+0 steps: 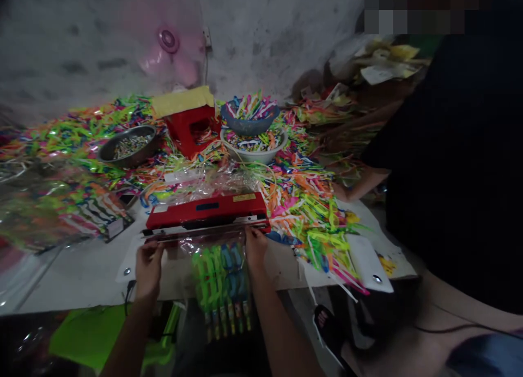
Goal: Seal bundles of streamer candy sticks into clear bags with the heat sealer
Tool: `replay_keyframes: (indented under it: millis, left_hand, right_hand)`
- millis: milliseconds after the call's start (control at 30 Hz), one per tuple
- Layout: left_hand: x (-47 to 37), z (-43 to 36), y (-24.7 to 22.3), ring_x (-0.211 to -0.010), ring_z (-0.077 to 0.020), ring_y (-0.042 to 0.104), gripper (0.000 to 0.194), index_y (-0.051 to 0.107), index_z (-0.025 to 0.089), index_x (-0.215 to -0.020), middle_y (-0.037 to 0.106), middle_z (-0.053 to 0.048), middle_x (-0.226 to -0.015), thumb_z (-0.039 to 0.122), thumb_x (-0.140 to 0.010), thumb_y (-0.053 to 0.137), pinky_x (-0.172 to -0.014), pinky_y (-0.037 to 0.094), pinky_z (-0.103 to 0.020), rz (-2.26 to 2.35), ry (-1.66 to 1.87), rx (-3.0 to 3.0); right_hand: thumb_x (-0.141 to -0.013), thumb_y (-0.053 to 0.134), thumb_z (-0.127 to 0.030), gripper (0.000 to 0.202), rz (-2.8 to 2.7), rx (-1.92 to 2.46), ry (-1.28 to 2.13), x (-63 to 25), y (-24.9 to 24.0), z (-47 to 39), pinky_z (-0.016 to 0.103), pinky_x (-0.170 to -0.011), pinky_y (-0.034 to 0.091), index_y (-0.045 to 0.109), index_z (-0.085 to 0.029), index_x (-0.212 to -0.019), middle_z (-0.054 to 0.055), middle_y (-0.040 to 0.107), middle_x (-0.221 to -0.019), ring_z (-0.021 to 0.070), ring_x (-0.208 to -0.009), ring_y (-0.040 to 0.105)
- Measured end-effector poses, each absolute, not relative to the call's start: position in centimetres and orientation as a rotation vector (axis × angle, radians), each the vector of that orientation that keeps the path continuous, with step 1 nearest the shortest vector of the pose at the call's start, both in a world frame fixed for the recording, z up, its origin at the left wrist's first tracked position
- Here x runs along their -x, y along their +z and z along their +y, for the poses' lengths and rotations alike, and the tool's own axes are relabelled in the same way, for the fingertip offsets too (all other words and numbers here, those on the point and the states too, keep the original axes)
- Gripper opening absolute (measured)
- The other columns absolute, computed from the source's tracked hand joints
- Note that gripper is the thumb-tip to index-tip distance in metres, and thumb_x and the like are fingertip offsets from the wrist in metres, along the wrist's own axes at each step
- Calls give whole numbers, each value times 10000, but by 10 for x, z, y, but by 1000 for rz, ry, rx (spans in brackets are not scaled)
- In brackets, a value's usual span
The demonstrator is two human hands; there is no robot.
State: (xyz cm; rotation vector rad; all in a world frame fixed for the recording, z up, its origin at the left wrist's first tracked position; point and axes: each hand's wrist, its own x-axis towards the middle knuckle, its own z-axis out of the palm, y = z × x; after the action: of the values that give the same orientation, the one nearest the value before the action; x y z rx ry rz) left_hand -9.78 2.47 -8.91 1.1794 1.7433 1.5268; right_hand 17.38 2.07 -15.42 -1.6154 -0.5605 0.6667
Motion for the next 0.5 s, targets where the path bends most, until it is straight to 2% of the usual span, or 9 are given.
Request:
replay_keyframes:
  millis: [67, 133, 200, 267, 333, 400, 500]
  left_hand:
    - [111, 38, -69, -997, -267, 568, 231, 655, 192, -956, 639, -100, -1010, 357, -808, 592, -909, 424, -443, 2048, 1317, -1662]
    - [116, 59, -49, -1068, -338, 538, 256, 708, 195, -954, 644, -148, -1051, 368, -843, 554, -914, 386, -507, 2224, 854, -2004]
    - [114, 85, -36, -1068, -384, 545, 291, 741, 194, -862, 669, -170, -1010, 414, -846, 552, -894, 374, -533, 2215, 420, -2148]
    - [108, 112, -31, -1031, -400, 579, 313, 735, 179, -730, 698, -174, -901, 461, -793, 616, -885, 375, -524, 2116, 158, -2171]
    - [104, 133, -32, -966, -393, 618, 285, 706, 180, -636, 707, -154, -780, 459, -695, 712, -863, 393, -485, 2020, 69, -2130]
    - [102, 147, -37, -883, -347, 648, 201, 690, 202, -603, 707, -108, -703, 390, -621, 758, -816, 423, -413, 1877, 128, -2110]
    - [104, 154, -47, -760, -244, 648, 50, 692, 230, -618, 709, -41, -678, 279, -630, 688, -726, 444, -314, 1645, 386, -2060]
  right_hand:
    - [-689, 568, -580, 466, -561, 1652, 689, -173, -155, 23, 304, -616, 451, 748, -154, -746, 73, 721, -652, 230, -647, 637]
    - [-691, 563, -564, 449, -582, 1695, 682, -175, -155, 23, 306, -644, 454, 753, -160, -749, 73, 728, -668, 241, -685, 648]
    - [-704, 543, -554, 440, -610, 1721, 670, -176, -155, 23, 308, -656, 457, 752, -171, -751, 73, 733, -681, 250, -711, 656]
    - [-721, 522, -548, 434, -649, 1735, 670, -177, -155, 23, 309, -651, 459, 749, -180, -754, 73, 735, -692, 253, -719, 659]
    - [-736, 506, -544, 426, -692, 1741, 670, -176, -153, 24, 307, -636, 462, 742, -190, -748, 72, 736, -700, 252, -716, 660]
    - [-753, 482, -544, 425, -731, 1733, 670, -172, -152, 25, 303, -613, 461, 733, -201, -741, 65, 732, -689, 247, -700, 659]
    - [-782, 433, -554, 443, -746, 1697, 696, -169, -150, 24, 294, -573, 453, 715, -215, -733, 46, 717, -654, 232, -650, 650]
